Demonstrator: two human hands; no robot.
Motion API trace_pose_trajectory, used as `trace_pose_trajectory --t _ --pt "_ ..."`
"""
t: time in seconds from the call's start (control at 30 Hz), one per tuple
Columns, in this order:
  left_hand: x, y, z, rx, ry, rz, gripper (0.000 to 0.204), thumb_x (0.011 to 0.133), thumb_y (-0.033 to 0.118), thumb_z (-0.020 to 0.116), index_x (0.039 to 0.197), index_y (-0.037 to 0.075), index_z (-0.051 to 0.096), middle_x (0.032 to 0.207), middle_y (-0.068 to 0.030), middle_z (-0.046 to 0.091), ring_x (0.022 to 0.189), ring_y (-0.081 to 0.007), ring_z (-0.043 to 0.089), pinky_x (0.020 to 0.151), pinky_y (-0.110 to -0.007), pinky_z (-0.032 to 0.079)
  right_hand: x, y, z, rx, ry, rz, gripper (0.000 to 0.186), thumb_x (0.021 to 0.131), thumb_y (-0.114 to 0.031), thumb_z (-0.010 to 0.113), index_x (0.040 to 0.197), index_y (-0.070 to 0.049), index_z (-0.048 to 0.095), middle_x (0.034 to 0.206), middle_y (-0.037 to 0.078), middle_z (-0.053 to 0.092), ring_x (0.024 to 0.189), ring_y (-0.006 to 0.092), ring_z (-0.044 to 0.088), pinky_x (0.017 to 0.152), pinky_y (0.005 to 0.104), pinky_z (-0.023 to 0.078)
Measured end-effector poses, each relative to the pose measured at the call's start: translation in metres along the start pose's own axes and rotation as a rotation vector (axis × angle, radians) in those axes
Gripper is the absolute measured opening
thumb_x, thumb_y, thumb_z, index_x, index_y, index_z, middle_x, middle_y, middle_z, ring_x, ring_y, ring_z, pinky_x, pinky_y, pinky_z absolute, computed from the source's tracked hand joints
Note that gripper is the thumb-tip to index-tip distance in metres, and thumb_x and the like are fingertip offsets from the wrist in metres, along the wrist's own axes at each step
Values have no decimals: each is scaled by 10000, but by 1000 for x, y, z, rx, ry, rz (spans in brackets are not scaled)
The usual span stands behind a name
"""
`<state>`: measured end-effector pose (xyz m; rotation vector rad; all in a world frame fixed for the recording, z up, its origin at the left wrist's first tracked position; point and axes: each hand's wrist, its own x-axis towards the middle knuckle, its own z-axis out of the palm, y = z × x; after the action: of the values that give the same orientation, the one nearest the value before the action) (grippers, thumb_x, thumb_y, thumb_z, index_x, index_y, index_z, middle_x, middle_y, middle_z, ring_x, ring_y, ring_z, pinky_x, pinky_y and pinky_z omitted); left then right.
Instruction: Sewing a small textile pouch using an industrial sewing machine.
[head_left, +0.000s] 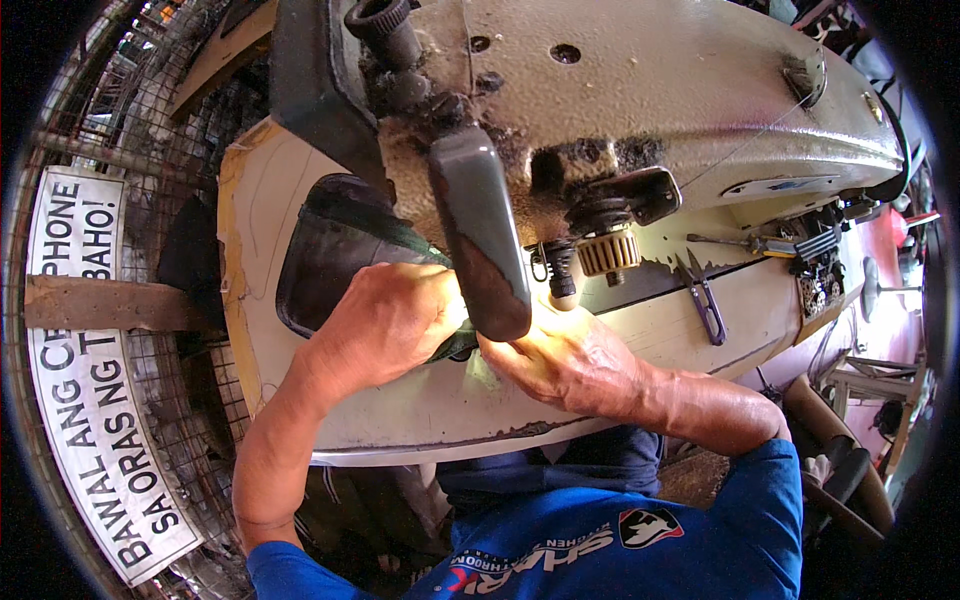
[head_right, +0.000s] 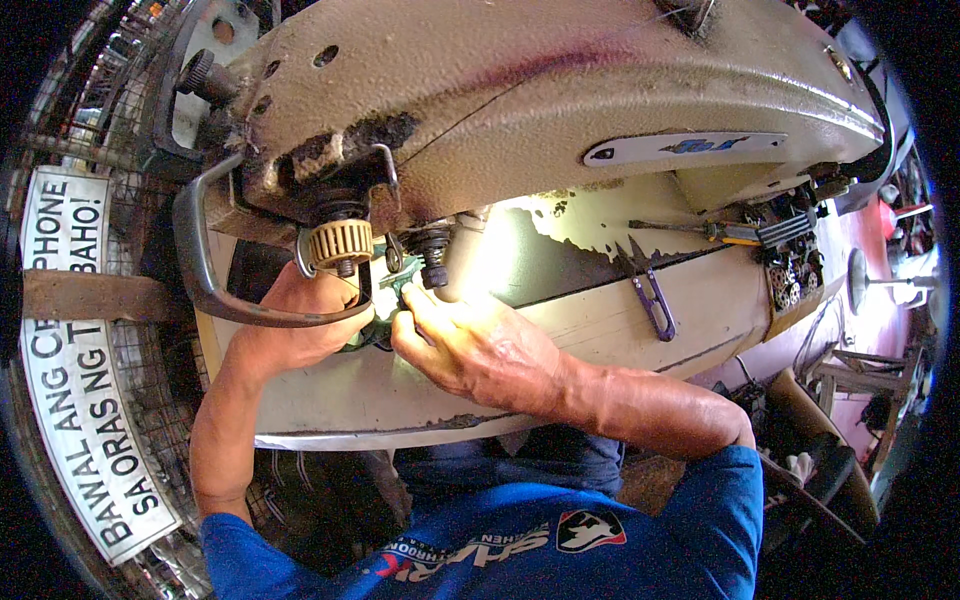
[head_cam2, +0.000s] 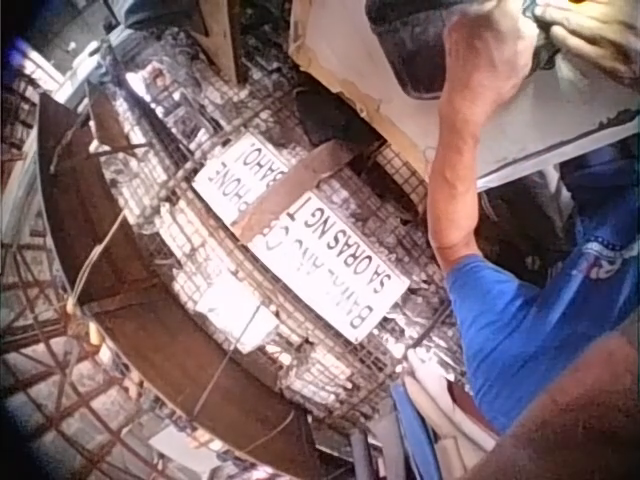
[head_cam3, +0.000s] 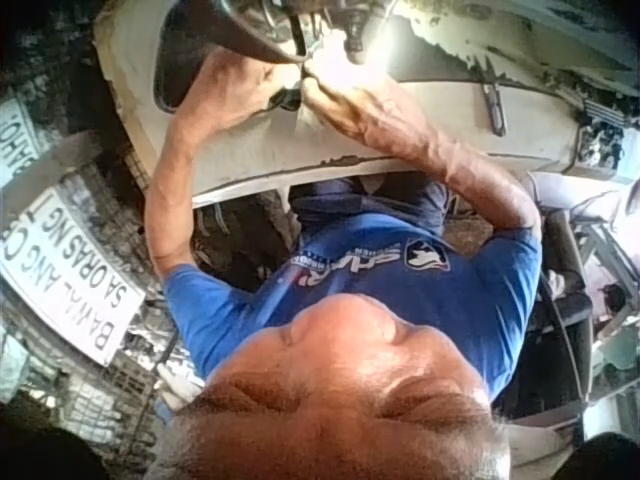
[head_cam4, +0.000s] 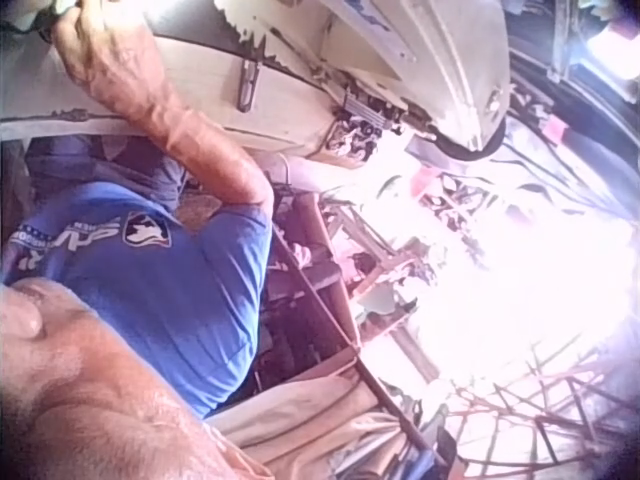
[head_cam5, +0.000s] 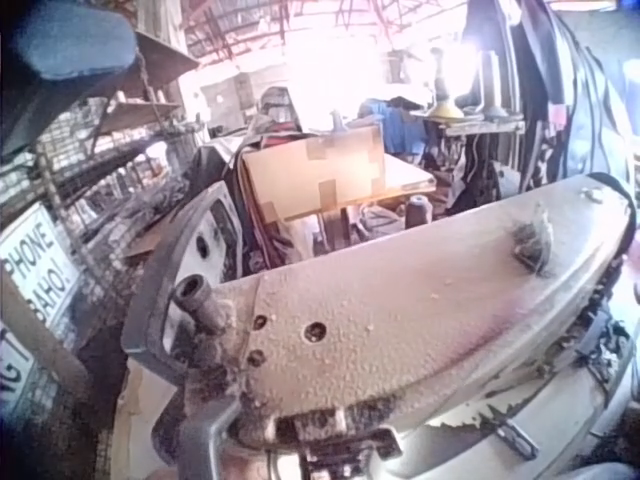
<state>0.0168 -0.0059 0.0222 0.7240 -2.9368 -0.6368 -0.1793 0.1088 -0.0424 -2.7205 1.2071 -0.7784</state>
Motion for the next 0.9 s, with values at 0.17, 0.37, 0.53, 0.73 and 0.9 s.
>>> trace_pose_trajectory --t 0.17,0.37,0.53,0.73,0.9 --pt "-2 5 8 101 91 98 126 814 117 687 831 38 591 739 -156 625 725 -357 650 638 -452 524 3 -3 -3 -45 -5 14 341 872 -184 539 1148 17 536 1198 232 584 936 251 648 743 329 544" --pt "-1 13 9 -16 62 83 175 836 130 672 963 25 614 769 -166 645 748 -350 662 652 -448 528 2 -8 -3 -17 -34 83 353 859 -198 561 1144 8 541 1188 229 593 978 271 649 790 350 541" --pt "-4 17 16 67 74 46 260 841 134 670 1055 -3 615 810 -149 655 759 -335 666 683 -434 532 5 -9 -4 -32 -53 82 355 848 -197 575 1136 9 549 1177 235 599 978 293 646 782 366 536" --pt "-10 19 11 75 170 20 241 789 41 685 1021 -6 639 940 -145 593 881 -307 631 778 -409 526 1 -7 -7 -57 -37 80 369 822 -183 584 1129 20 552 1164 248 601 953 294 650 774 378 530" --pt "-5 19 0 91 80 -15 289 769 -2 650 1057 -31 639 1068 -158 583 1113 -297 545 977 -406 444 0 -6 -8 -127 -3 29 375 812 -187 585 1129 10 555 1149 249 607 920 275 651 763 371 518"
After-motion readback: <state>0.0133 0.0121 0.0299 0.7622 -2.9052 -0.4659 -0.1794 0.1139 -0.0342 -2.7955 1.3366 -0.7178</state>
